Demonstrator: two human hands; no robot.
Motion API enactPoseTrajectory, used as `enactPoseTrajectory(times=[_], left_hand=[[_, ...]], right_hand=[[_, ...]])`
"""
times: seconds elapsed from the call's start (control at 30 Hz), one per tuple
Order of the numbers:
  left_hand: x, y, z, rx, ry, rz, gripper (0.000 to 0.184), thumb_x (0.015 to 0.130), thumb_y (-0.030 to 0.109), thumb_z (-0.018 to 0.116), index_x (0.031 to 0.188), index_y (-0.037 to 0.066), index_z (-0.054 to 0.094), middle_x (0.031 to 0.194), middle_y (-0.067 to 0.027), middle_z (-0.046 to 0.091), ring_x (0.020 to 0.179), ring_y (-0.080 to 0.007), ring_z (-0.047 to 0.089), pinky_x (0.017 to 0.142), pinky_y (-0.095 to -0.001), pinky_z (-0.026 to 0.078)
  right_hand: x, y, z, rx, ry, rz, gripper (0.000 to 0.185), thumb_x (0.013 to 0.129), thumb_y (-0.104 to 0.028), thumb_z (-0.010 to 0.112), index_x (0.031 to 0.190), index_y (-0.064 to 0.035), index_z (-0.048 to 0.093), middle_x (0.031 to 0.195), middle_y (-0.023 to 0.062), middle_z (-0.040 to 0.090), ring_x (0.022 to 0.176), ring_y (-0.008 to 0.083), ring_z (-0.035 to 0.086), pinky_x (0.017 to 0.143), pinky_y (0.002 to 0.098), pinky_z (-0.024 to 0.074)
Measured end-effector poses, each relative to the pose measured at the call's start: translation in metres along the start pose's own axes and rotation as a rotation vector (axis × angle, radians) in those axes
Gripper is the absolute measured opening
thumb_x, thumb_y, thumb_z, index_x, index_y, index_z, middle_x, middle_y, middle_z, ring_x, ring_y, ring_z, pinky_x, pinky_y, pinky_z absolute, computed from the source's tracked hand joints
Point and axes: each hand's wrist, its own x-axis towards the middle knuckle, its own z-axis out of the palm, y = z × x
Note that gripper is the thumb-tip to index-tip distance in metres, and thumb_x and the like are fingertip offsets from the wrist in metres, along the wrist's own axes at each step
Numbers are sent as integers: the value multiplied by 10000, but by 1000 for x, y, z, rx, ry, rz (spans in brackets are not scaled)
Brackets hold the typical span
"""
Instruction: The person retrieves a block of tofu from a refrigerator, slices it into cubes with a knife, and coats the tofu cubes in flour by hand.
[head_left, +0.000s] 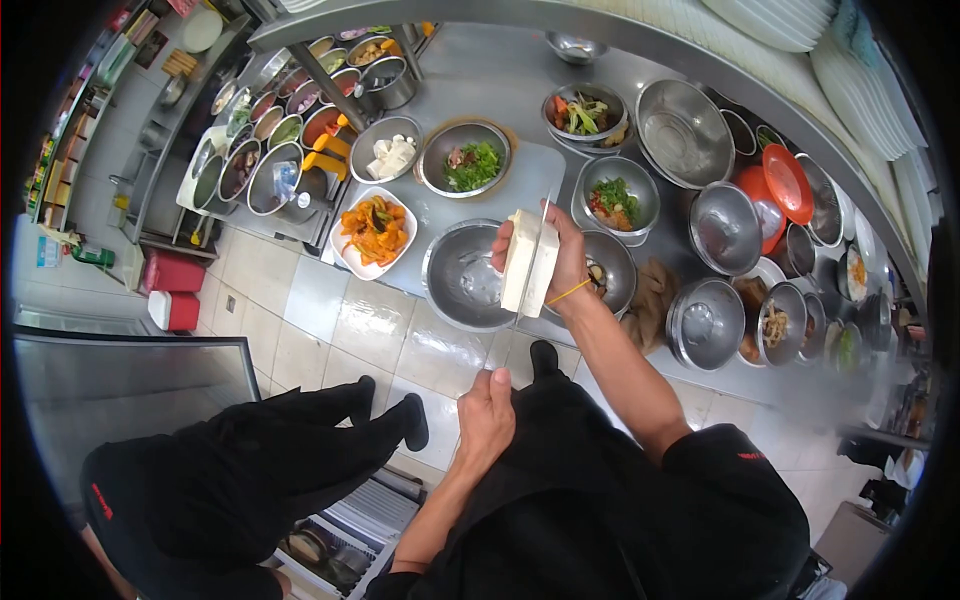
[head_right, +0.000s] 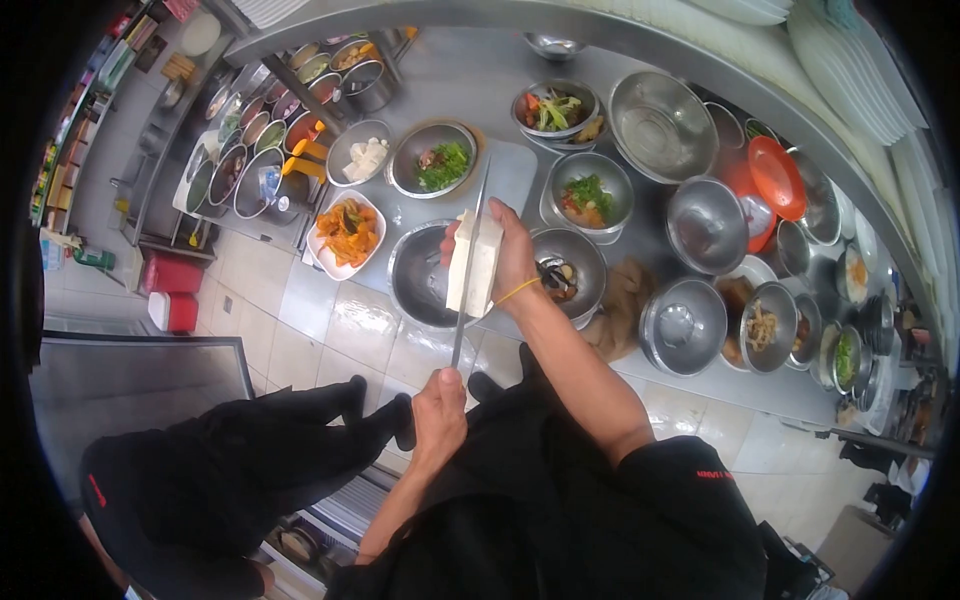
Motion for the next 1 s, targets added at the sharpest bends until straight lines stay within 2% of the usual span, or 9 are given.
enactPoseTrajectory(times=[0.27, 0.33, 0.47, 0.53, 0.57, 0.63, 0.73, 0.87, 1.0], left_hand=[[16, -15, 7, 32, 40, 18, 477, 930, 375, 365, 754, -46, 503, 641, -294, 519, 670, -497, 508, 583, -494, 388], [22, -30, 14, 50, 82, 29, 547, 938, 432, 318, 700, -24, 501, 530, -63, 457, 510, -138, 453, 495, -313, 381], [30, -35, 13, 44, 100, 50, 547, 937, 436, 330, 685, -20, 495, 522, -47, 448, 497, -118, 437, 469, -296, 364], [32, -28, 6, 22, 19, -46, 568, 932, 437, 339, 700, -55, 505, 574, -232, 527, 567, -401, 539, 547, -451, 399], [31, -22, 0, 23, 24, -44, 568, 932, 437, 339, 700, -55, 505, 574, -232, 527, 567, -401, 539, 547, -451, 399], [29, -2, -16, -146, -114, -202, 637, 911, 537, 315, 660, -22, 489, 519, -112, 494, 467, -223, 507, 449, -341, 390], [30, 14, -38, -349, -308, -465, 660, 882, 610, 296, 638, 20, 464, 503, -31, 427, 413, -109, 424, 384, -239, 340], [33, 15, -49, -469, -428, -524, 631, 864, 640, 292, 683, 59, 455, 493, -12, 390, 376, -100, 372, 369, -222, 320], [31, 20, -56, -604, -533, -559, 625, 872, 632, 281, 675, 61, 443, 485, -16, 380, 360, -106, 353, 363, -225, 315]], right_hand=[[-2, 4, 12, 71, -83, 62, 616, 864, -541, 308, 837, 18, 566, 723, 154, 598, 623, 269, 598, 622, 347, 499], [0, 8, 12, 76, -112, 96, 647, 829, -587, 343, 842, 8, 599, 759, 153, 616, 653, 269, 615, 653, 346, 504], [5, 13, 12, 58, -80, 59, 655, 832, -593, 338, 854, 11, 592, 761, 160, 615, 656, 271, 615, 658, 350, 504], [7, 10, 7, 57, -118, 78, 590, 833, -529, 391, 911, 19, 592, 848, 166, 622, 752, 271, 619, 727, 349, 499], [7, 9, 7, 56, -124, 78, 590, 833, -529, 391, 911, 19, 592, 848, 166, 622, 752, 271, 619, 727, 349, 499], [7, 6, 5, 141, -137, 53, 524, 825, -435, 440, 1016, 35, 571, 969, 172, 613, 878, 273, 603, 802, 347, 481], [2, -3, -3, -54, -332, 62, 419, 760, -175, 572, 1111, 50, 526, 1059, 156, 594, 976, 251, 581, 863, 357, 462], [6, -8, -2, -218, -298, 103, 460, 669, 25, 655, 1108, 62, 522, 1050, 140, 601, 973, 233, 594, 873, 368, 473], [9, -11, -3, -215, -280, 84, 467, 668, 21, 674, 1107, 65, 519, 1033, 142, 607, 945, 237, 608, 857, 368, 489]])
